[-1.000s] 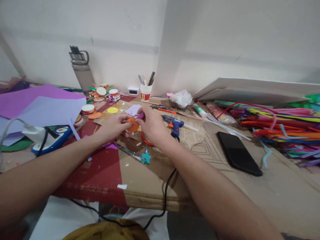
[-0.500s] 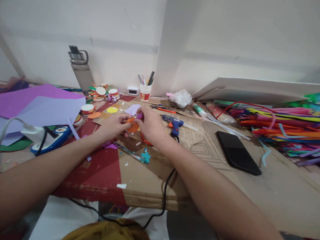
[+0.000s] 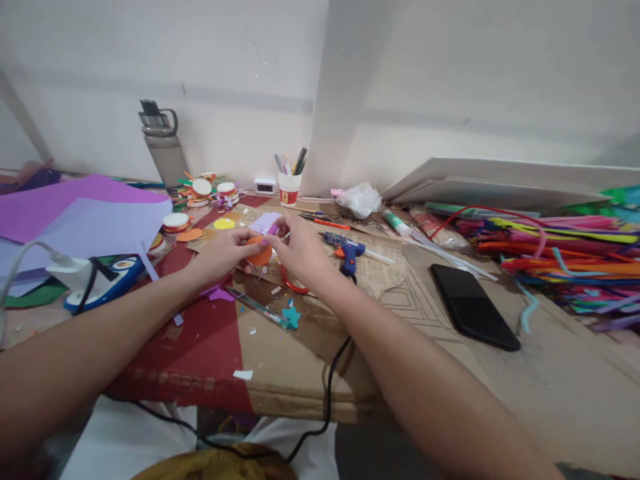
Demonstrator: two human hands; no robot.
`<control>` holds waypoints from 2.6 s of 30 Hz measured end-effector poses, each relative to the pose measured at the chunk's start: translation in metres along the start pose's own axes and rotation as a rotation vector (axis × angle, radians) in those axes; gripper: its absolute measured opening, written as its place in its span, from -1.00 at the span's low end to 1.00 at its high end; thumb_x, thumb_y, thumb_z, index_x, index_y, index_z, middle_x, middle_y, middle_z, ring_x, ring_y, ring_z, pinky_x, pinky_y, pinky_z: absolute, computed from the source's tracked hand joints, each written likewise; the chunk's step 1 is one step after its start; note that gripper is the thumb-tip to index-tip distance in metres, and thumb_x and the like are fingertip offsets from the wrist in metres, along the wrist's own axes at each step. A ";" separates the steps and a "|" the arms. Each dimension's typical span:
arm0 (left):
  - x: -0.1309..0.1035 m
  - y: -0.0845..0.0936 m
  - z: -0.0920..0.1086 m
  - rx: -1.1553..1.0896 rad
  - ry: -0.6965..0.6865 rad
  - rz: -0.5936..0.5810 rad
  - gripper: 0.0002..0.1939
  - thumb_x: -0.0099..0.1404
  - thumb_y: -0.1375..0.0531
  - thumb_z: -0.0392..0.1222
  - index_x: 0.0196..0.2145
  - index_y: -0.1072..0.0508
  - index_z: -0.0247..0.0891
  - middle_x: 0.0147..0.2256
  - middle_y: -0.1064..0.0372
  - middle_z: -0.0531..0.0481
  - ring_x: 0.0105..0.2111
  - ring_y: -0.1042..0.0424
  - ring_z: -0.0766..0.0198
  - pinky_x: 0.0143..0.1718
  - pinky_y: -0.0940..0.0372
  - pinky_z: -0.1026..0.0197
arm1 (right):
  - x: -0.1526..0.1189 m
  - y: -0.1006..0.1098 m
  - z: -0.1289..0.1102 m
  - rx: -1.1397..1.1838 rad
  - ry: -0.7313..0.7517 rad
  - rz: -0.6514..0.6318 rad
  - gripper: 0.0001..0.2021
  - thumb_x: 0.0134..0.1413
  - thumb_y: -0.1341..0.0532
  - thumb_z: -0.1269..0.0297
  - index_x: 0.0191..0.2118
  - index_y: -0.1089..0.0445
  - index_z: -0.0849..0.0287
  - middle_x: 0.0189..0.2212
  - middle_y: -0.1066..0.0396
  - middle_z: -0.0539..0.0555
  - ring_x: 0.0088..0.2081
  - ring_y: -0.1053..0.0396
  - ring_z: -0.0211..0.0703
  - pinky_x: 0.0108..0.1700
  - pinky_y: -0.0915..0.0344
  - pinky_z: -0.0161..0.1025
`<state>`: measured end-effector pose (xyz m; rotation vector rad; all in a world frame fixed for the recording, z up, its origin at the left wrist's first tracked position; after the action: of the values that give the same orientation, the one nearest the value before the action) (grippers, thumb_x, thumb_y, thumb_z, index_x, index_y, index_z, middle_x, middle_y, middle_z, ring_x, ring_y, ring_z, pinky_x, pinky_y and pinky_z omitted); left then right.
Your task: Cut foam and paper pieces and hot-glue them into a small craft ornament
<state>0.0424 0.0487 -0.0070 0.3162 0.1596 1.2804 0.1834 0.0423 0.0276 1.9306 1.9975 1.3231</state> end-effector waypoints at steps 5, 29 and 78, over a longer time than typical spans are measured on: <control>0.003 0.002 -0.004 -0.147 -0.002 0.009 -0.82 0.14 -0.27 -0.12 -0.37 -0.44 -0.29 -0.42 -0.42 0.01 -0.59 -0.37 0.40 -0.60 -0.27 0.34 | 0.001 -0.011 0.003 0.063 -0.032 -0.104 -0.82 0.14 -0.16 0.21 -0.26 -0.43 0.19 -0.36 -0.45 0.04 -0.33 -0.34 -0.19 -0.24 -0.22 -0.23; -0.002 -0.002 0.008 -0.070 -0.001 -0.018 -0.83 0.13 -0.26 -0.21 -0.31 -0.41 -0.30 -0.41 -0.42 0.02 -0.60 -0.37 0.39 -0.55 -0.33 0.29 | -0.002 -0.015 0.007 0.288 -0.172 -0.040 -0.86 0.00 -0.21 0.24 -0.48 -0.32 0.17 -0.54 -0.31 -0.06 -0.48 -0.23 -0.29 -0.39 -0.20 -0.31; 0.015 0.049 -0.005 -0.443 -0.035 0.322 -0.89 0.18 -0.28 -0.27 -0.36 -0.46 -0.38 -0.45 -0.44 -0.03 -0.56 -0.37 0.41 -0.63 -0.24 0.39 | -0.043 -0.060 -0.038 -0.604 0.613 -0.572 -0.72 0.27 -0.04 0.43 0.00 -0.40 0.19 -0.12 -0.36 0.18 -0.09 -0.26 -0.07 0.01 -0.21 -0.09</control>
<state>0.0009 0.0756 0.0051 -0.0196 -0.2132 1.5854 0.1229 -0.0042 -0.0058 0.6738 1.7971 2.1305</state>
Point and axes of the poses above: each hand's wrist, its own x-axis towards the middle knuckle, its own y-axis out of the back of the hand, z = x × y, the point moved 7 cm from there along x, towards the middle knuckle
